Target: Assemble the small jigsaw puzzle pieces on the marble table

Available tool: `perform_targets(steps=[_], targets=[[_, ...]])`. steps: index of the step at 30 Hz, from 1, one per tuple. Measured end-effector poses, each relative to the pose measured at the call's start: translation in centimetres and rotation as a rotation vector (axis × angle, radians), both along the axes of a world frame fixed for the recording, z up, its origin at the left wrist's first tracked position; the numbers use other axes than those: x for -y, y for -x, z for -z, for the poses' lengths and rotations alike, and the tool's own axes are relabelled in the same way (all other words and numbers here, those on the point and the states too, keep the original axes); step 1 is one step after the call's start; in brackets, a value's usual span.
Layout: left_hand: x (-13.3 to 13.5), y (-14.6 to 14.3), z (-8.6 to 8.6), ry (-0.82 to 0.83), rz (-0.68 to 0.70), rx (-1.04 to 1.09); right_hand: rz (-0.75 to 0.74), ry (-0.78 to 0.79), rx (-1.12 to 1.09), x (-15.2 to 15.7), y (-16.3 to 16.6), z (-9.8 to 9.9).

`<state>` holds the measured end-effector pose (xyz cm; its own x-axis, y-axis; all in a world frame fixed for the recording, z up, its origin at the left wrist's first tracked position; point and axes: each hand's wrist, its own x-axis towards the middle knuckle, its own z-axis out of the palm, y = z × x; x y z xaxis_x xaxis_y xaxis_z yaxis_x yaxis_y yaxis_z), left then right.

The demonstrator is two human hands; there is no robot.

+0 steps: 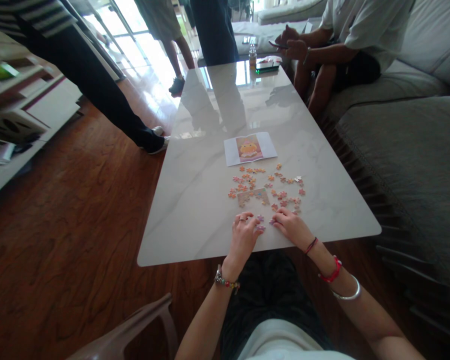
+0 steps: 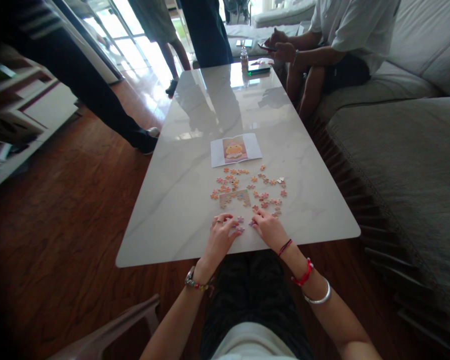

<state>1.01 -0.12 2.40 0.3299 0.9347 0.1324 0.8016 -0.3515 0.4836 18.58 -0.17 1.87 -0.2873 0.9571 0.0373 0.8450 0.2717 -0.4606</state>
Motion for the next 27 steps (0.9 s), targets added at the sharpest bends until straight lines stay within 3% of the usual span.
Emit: perform_targets(steps=[5, 14, 27], targets=[[-1.4, -0.3, -0.1, -0.017, -0.008, -0.033, -0.018, 0.01, -0.003, -0.7, 0.5, -0.4], [-3.2, -2.1, 0.2, -0.004, 0.177, -0.117, 0.021, -0.045, 0.028, -0.4, 0.0, 0.7], [-1.9, -2.9, -0.2, 0.037, 0.031, -0.103, -0.064, -0.11, -0.044, -0.4, -0.1, 1.2]])
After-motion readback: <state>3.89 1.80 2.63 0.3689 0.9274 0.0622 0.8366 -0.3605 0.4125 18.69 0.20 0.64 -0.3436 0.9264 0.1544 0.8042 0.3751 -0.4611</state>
